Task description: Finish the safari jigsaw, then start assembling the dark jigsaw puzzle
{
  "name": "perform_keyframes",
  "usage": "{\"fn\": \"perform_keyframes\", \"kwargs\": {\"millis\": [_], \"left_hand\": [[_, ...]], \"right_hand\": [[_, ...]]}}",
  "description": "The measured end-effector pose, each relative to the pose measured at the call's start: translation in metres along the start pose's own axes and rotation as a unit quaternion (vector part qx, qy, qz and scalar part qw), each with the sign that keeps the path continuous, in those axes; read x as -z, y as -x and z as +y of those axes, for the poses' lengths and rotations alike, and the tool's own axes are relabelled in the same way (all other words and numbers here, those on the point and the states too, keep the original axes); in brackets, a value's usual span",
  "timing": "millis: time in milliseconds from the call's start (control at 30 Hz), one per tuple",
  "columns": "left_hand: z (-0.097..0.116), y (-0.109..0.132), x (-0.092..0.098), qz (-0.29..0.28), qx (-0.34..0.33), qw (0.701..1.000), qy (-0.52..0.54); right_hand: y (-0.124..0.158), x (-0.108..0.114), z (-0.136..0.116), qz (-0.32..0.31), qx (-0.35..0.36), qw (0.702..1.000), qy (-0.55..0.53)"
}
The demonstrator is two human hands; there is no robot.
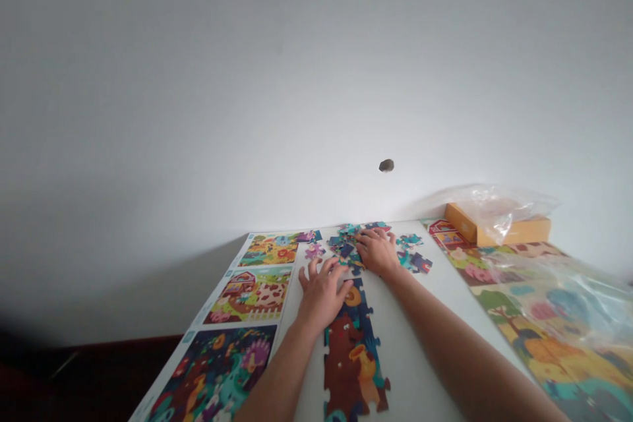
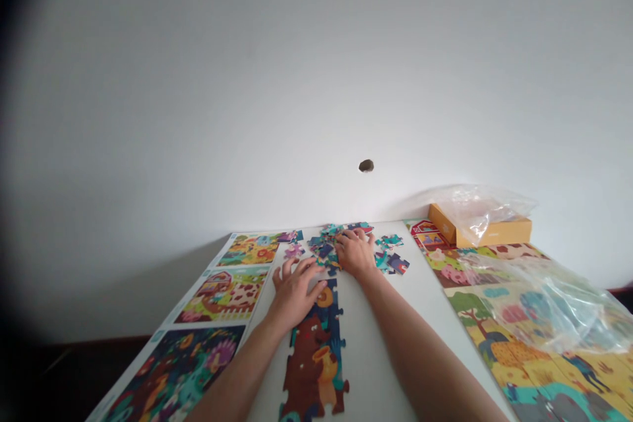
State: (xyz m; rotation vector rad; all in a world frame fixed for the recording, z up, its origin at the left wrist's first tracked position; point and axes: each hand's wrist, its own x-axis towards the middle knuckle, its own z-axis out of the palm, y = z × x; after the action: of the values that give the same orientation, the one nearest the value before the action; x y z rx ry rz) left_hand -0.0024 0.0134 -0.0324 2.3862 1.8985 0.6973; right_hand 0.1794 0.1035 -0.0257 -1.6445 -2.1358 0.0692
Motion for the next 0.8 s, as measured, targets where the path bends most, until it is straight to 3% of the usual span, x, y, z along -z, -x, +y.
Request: {"fn": "perform_keyframes", "kwargs": {"millis": [367,567,800], "left_hand": [[-0.003,-0.001,0.004,0.000,-0.019,0.999,0.036],[-0.007,-0.001,0.002,0.009,-0.027,0.999,0.038],[-0.010,-0.002,0.000,0.003,-0.032,0.999,0.041]], "right_hand": [[-0.010,-0.003,0.004,0.045,-0.047,0.998,0.002],[-0.007,-0.003,0.014,0.099,-0.158,0.982,0.039],[-0.008,-0.004,0.006,0.163,-0.109,0.980,-0.041]]}}
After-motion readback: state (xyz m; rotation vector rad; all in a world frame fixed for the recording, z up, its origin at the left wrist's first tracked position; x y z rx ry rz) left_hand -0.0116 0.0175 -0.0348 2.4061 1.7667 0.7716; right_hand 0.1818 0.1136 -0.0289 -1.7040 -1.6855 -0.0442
